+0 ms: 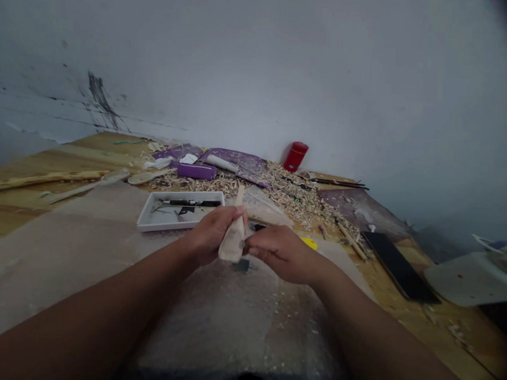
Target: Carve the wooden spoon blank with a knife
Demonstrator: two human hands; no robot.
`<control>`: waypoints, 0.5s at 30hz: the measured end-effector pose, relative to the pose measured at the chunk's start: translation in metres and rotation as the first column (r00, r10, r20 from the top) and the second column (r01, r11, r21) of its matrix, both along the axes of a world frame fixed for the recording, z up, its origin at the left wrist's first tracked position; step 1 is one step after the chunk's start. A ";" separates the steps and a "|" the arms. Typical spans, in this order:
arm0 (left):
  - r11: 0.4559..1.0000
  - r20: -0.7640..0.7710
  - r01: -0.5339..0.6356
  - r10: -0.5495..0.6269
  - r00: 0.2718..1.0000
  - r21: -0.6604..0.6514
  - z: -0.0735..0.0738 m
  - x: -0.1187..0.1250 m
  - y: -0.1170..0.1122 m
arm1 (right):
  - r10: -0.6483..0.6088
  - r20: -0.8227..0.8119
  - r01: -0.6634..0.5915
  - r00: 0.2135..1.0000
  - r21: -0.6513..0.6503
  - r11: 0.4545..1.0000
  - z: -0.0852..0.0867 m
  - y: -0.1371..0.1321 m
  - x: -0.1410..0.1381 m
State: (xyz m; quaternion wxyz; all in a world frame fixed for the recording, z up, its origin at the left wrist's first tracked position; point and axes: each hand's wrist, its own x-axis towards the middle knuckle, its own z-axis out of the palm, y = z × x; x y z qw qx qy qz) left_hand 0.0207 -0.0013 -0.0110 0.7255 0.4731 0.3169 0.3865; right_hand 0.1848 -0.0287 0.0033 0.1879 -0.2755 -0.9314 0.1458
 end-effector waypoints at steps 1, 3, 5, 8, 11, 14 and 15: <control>1.000 -0.009 0.006 -0.006 1.000 0.009 0.000 0.000 0.000 | 0.029 0.013 -0.029 0.999 -0.008 1.000 0.000 0.000 0.000; 1.000 -0.023 0.015 -0.014 1.000 0.014 0.000 -0.001 0.000 | 0.020 -0.004 -0.020 1.000 0.006 1.000 0.000 0.000 0.000; 0.999 -0.034 0.029 -0.028 0.999 0.015 0.001 -0.001 -0.001 | -0.034 -0.058 0.036 0.998 0.042 0.998 0.000 0.000 0.000; 0.997 -0.072 0.020 -0.014 0.997 0.076 0.003 -0.001 -0.001 | -0.012 -0.020 0.013 1.000 0.043 0.999 0.002 -0.001 0.000; 0.993 -0.118 0.016 -0.002 0.993 0.115 0.005 0.000 -0.002 | 0.045 0.041 -0.046 0.998 0.019 0.999 0.003 -0.001 0.000; 0.997 -0.133 0.031 -0.021 0.991 0.072 0.005 0.000 -0.002 | -0.007 -0.014 0.008 1.000 0.067 0.998 0.004 -0.001 0.001; 0.997 -0.141 0.035 -0.026 0.990 0.067 0.005 0.000 -0.002 | -0.018 -0.012 0.018 1.000 0.075 0.997 0.004 -0.001 0.001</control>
